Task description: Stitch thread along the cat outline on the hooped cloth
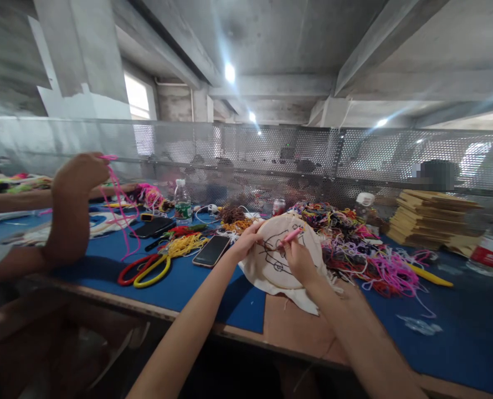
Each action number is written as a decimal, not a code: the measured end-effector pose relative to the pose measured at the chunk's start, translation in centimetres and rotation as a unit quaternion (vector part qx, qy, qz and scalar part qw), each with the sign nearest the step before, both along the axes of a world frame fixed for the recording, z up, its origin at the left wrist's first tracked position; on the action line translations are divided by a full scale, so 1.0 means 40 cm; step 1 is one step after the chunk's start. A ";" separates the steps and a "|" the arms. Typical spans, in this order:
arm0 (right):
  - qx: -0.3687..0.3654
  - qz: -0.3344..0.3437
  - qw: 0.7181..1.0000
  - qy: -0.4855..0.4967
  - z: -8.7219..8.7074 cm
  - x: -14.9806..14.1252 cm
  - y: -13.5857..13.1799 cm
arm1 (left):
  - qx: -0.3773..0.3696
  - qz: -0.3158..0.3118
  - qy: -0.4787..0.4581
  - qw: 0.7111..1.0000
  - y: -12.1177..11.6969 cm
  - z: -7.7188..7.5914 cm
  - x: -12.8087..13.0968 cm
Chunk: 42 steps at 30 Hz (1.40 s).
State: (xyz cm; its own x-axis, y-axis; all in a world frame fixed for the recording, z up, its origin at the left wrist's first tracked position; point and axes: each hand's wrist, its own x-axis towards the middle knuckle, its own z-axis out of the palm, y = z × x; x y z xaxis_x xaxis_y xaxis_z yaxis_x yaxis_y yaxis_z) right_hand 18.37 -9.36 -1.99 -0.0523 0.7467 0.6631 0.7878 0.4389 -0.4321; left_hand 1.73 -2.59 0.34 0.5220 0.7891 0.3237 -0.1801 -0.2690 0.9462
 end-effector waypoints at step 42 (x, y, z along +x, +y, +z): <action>0.016 0.003 1.000 -0.017 -0.002 -0.001 0.001 | 0.000 -0.006 0.001 1.000 -0.002 0.002 -0.001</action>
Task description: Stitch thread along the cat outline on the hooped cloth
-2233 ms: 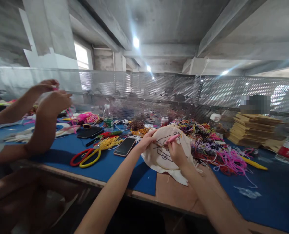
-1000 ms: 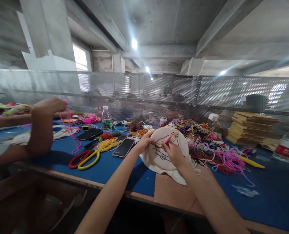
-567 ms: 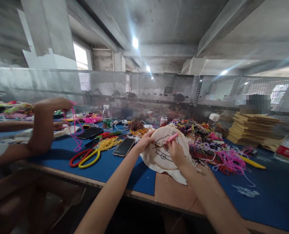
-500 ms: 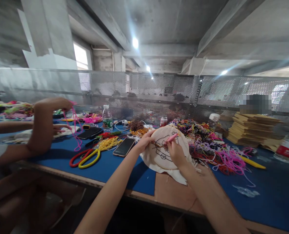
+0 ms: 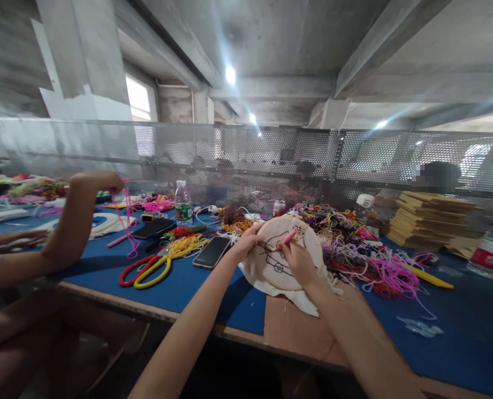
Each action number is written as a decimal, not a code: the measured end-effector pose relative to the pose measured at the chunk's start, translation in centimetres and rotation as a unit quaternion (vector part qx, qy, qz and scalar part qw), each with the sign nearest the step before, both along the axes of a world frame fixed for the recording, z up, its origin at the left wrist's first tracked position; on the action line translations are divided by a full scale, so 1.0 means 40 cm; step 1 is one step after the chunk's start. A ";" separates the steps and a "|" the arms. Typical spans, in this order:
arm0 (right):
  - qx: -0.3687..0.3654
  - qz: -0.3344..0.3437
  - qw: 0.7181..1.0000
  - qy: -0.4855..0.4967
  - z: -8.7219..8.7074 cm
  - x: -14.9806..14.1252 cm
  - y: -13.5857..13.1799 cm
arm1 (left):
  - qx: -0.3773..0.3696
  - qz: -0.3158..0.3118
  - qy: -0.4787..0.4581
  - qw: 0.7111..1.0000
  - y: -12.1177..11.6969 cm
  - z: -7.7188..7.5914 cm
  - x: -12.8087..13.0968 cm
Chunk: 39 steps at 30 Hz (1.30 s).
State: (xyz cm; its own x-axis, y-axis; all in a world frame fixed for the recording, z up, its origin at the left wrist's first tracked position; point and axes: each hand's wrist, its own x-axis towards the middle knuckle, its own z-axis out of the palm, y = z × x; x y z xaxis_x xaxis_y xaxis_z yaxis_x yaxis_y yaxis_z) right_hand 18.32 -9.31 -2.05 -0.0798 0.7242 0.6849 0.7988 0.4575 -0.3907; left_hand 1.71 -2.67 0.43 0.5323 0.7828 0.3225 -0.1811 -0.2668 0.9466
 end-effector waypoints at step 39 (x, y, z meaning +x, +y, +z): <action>-0.031 -0.029 0.998 0.042 0.006 0.016 -0.002 | -0.009 0.015 -0.003 1.000 -0.005 0.009 0.005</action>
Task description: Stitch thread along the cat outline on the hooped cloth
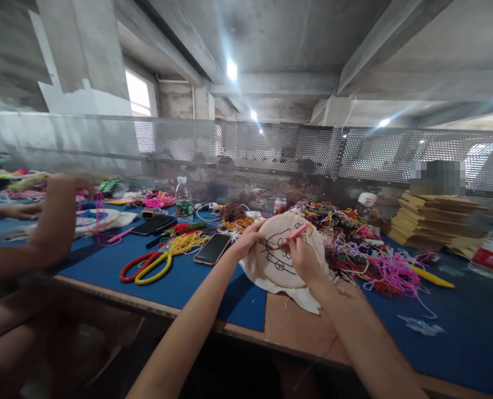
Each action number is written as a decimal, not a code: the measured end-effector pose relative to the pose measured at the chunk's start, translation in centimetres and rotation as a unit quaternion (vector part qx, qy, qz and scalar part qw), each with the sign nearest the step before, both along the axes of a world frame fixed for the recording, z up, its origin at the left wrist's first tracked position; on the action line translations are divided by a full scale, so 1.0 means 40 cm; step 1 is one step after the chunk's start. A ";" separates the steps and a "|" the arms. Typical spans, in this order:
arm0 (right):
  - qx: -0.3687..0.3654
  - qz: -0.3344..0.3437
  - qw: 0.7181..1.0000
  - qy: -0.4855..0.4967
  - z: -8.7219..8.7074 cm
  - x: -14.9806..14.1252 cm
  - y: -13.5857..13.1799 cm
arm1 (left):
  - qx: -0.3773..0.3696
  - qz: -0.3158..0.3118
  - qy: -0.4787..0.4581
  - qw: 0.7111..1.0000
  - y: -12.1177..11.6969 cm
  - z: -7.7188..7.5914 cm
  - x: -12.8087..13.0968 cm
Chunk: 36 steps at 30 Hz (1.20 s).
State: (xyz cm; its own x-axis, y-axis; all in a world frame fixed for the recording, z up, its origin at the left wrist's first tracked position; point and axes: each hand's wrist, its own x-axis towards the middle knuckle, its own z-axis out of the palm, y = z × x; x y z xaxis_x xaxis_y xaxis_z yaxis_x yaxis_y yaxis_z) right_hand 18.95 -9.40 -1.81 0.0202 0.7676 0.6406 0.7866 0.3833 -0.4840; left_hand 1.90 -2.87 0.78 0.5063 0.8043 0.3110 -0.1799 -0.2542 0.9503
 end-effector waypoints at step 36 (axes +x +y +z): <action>-0.017 -0.011 1.000 0.000 0.001 0.000 0.007 | -0.009 0.011 0.015 1.000 -0.004 0.001 -0.001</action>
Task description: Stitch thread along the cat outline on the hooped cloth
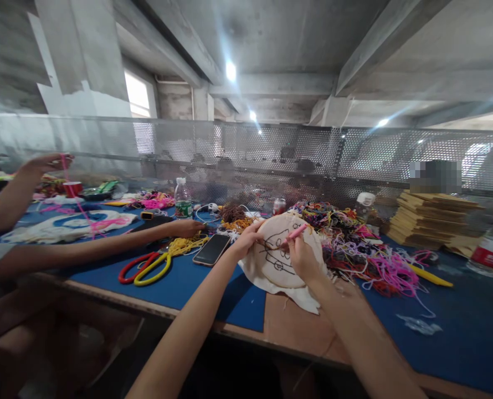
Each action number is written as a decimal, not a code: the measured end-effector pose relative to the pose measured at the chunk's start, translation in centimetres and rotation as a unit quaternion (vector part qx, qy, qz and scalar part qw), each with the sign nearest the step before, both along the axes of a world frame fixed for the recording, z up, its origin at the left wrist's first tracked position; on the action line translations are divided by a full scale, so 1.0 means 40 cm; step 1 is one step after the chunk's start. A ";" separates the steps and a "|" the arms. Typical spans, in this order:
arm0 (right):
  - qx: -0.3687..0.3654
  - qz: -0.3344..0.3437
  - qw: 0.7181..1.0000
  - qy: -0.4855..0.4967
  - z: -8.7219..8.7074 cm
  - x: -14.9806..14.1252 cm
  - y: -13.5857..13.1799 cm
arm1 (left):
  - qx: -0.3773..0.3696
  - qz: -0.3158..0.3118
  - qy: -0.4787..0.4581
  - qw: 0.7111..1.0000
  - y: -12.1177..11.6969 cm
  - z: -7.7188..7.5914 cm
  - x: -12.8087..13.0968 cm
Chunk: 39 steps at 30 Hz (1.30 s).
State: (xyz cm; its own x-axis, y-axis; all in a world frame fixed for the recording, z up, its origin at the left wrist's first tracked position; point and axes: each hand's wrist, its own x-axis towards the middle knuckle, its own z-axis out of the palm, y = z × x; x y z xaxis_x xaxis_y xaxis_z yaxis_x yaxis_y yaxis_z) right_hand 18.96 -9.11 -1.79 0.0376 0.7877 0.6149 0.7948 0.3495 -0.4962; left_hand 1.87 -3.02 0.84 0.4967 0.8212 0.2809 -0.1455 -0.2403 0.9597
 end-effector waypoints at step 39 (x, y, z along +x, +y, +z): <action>0.048 0.094 0.993 -0.044 0.011 -0.001 -0.007 | -0.009 0.009 0.008 1.000 0.013 -0.012 -0.001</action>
State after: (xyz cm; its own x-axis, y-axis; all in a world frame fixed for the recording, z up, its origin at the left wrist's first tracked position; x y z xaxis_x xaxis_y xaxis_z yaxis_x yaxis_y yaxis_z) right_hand 18.92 -9.40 -1.36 -0.1610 0.7130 0.6824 0.7497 0.5381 -0.3853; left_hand 1.84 -2.50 0.38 0.4865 0.8345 0.2588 -0.1258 -0.2262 0.9659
